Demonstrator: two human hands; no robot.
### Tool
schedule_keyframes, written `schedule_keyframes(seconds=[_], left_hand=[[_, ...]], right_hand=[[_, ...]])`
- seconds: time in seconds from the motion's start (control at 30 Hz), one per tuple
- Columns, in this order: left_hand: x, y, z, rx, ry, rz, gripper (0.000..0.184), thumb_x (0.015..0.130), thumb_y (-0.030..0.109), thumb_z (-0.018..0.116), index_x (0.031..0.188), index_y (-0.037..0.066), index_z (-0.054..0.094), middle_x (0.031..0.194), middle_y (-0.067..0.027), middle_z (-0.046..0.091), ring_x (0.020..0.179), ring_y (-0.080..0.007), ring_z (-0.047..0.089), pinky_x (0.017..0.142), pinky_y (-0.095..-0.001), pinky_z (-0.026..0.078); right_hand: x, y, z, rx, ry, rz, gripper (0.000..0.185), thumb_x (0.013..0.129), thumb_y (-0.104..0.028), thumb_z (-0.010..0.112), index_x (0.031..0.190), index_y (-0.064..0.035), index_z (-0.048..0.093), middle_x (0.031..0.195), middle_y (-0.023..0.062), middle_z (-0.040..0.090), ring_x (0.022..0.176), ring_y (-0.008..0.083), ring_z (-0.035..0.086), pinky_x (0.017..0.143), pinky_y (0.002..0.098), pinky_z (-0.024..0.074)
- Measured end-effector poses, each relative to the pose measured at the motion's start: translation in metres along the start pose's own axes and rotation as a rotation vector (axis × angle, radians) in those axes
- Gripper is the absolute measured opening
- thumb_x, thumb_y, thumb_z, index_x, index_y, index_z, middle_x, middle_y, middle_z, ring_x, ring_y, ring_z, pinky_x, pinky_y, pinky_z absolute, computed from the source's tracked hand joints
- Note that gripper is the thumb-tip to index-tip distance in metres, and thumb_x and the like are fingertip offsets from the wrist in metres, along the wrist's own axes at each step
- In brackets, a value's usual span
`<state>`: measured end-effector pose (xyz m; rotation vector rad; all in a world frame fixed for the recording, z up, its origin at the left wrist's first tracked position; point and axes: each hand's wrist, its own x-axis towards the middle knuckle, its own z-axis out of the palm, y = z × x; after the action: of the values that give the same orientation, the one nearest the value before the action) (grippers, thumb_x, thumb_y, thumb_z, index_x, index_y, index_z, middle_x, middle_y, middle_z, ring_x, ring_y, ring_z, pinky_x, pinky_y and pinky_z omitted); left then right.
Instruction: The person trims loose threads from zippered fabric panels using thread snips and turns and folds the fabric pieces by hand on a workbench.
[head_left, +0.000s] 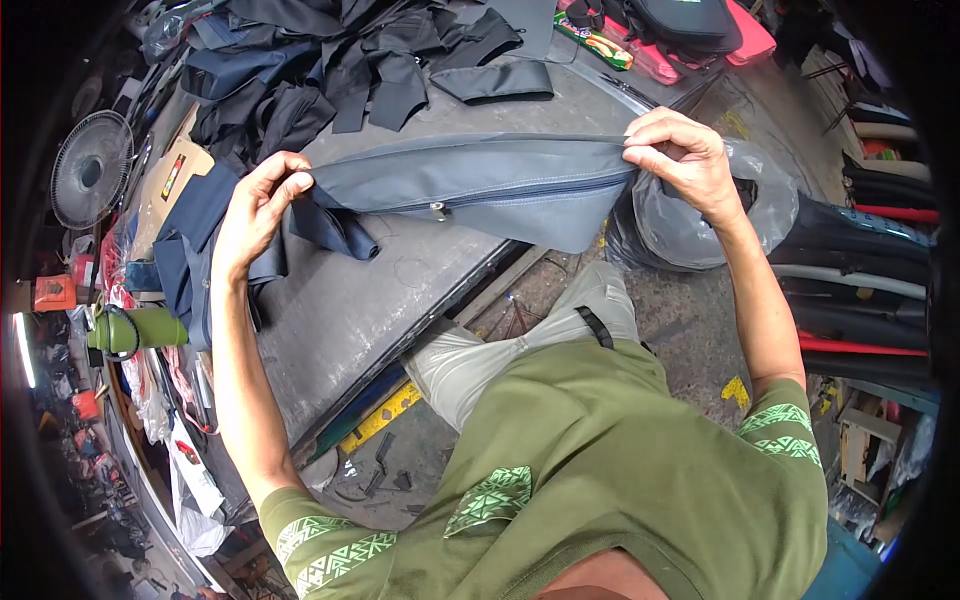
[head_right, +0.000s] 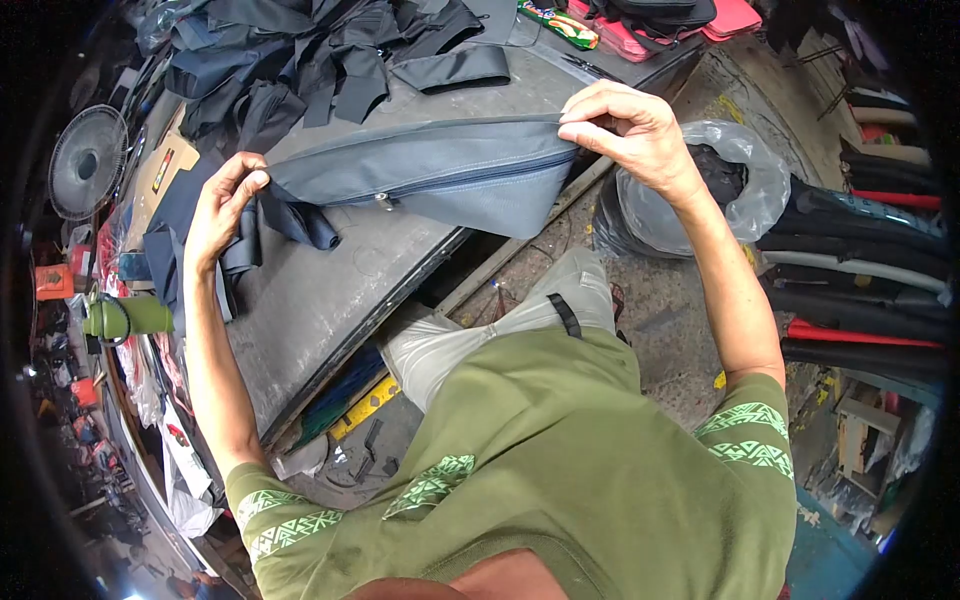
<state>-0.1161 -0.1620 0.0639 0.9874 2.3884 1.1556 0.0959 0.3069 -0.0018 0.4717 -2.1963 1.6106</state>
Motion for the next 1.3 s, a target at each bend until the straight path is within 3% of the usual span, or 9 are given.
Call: schedule_keyframes(seconds=[0.23,0.33,0.47,0.67,1.3], left_hand=[[-0.001,-0.006,0.000,-0.020,0.010,0.020,0.016,0.103,0.017,0.067,0.106,0.001,0.064,0.093,0.0048,0.058,0.088,-0.0050,0.052,0.081,-0.0223,0.044],[-0.002,-0.004,0.001,-0.028,-0.003,0.024,0.016,0.103,0.017,0.067,0.106,0.001,0.064,0.092,0.0049,0.058,0.088,-0.0049,0.051,0.081,-0.0222,0.044],[-0.002,-0.001,0.002,-0.032,0.012,0.002,0.015,0.103,0.016,0.067,0.106,0.002,0.064,0.091,0.0050,0.057,0.087,-0.0047,0.051,0.081,-0.0220,0.043],[-0.002,-0.003,0.003,0.001,0.029,0.019,0.013,0.102,0.014,0.066,0.105,0.001,0.062,0.091,0.0047,0.057,0.087,-0.0051,0.051,0.081,-0.0219,0.043],[-0.005,-0.006,0.006,0.022,0.063,0.019,0.012,0.102,0.014,0.067,0.104,0.002,0.063,0.092,0.0041,0.056,0.088,-0.0058,0.051,0.082,-0.0221,0.042]], right_hand=[[0.001,0.008,0.006,-0.008,0.043,-0.052,0.015,0.088,0.005,0.077,0.102,0.0016,0.075,0.102,0.0079,0.069,0.091,0.0108,0.064,0.075,0.0235,0.0520],[-0.003,-0.005,0.011,0.147,0.151,0.218,0.017,0.088,0.004,0.078,0.104,0.0009,0.074,0.101,0.0078,0.069,0.088,0.0094,0.064,0.073,0.0222,0.0515],[-0.002,-0.003,0.007,0.031,0.067,0.068,0.021,0.089,0.004,0.077,0.110,-0.0007,0.072,0.102,0.0042,0.067,0.085,0.0071,0.062,0.071,0.0209,0.0509],[-0.004,0.000,0.006,0.099,0.081,0.019,0.020,0.089,0.005,0.078,0.107,-0.0003,0.071,0.102,0.0028,0.065,0.087,0.0072,0.062,0.073,0.0215,0.0513],[-0.010,-0.021,0.003,-0.107,0.061,0.041,0.021,0.092,0.006,0.070,0.113,0.0017,0.072,0.106,0.0039,0.063,0.089,0.0065,0.061,0.074,0.0199,0.0519]])
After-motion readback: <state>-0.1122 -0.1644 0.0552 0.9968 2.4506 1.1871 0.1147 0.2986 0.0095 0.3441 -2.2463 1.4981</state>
